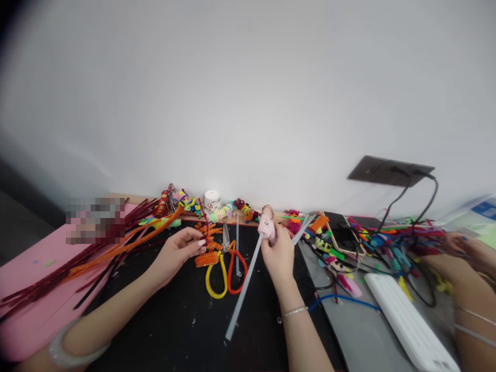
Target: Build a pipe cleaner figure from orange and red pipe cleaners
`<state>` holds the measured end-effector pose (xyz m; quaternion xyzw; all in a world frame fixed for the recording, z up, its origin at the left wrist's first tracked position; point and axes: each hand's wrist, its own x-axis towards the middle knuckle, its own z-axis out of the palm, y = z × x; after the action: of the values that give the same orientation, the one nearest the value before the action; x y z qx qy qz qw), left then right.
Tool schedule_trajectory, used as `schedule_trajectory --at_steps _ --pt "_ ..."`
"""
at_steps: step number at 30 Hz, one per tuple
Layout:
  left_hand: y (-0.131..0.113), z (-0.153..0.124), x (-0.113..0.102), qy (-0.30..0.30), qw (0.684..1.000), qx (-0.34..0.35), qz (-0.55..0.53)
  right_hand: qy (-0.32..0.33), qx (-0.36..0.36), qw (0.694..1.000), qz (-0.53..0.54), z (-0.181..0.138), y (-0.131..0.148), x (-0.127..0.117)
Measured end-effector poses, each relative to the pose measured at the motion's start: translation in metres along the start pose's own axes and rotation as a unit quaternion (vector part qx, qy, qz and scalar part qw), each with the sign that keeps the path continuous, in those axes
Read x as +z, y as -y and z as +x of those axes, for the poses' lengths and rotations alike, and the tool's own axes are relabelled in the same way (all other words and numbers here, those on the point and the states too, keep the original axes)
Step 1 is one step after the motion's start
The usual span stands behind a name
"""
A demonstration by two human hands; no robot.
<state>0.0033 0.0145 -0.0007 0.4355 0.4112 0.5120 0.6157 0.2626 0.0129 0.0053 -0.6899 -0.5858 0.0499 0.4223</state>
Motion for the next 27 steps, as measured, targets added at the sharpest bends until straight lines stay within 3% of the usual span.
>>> schedule_trajectory --at_steps 3,6,9,12,16,27 --pt "0.001 0.001 -0.001 0.006 1.000 -0.004 -0.001 0.047 0.008 0.993 0.112 -0.003 0.008 0.000" --pt "0.003 0.002 -0.002 0.007 1.000 -0.006 -0.003 0.140 0.047 0.968 0.202 -0.009 0.013 0.003" --pt "0.004 0.002 -0.003 0.007 1.000 -0.003 -0.007 0.263 0.083 0.920 0.277 -0.015 0.014 0.007" --pt "0.005 0.003 -0.004 0.008 1.000 -0.001 -0.010 0.340 0.089 0.871 0.343 -0.021 0.015 0.012" --pt "0.007 0.004 -0.004 0.013 1.000 0.000 -0.014 0.375 0.093 0.845 0.370 -0.025 0.019 0.015" --pt "0.008 0.003 -0.005 0.009 1.000 -0.005 -0.024 0.380 0.111 0.852 0.341 -0.025 0.023 0.016"
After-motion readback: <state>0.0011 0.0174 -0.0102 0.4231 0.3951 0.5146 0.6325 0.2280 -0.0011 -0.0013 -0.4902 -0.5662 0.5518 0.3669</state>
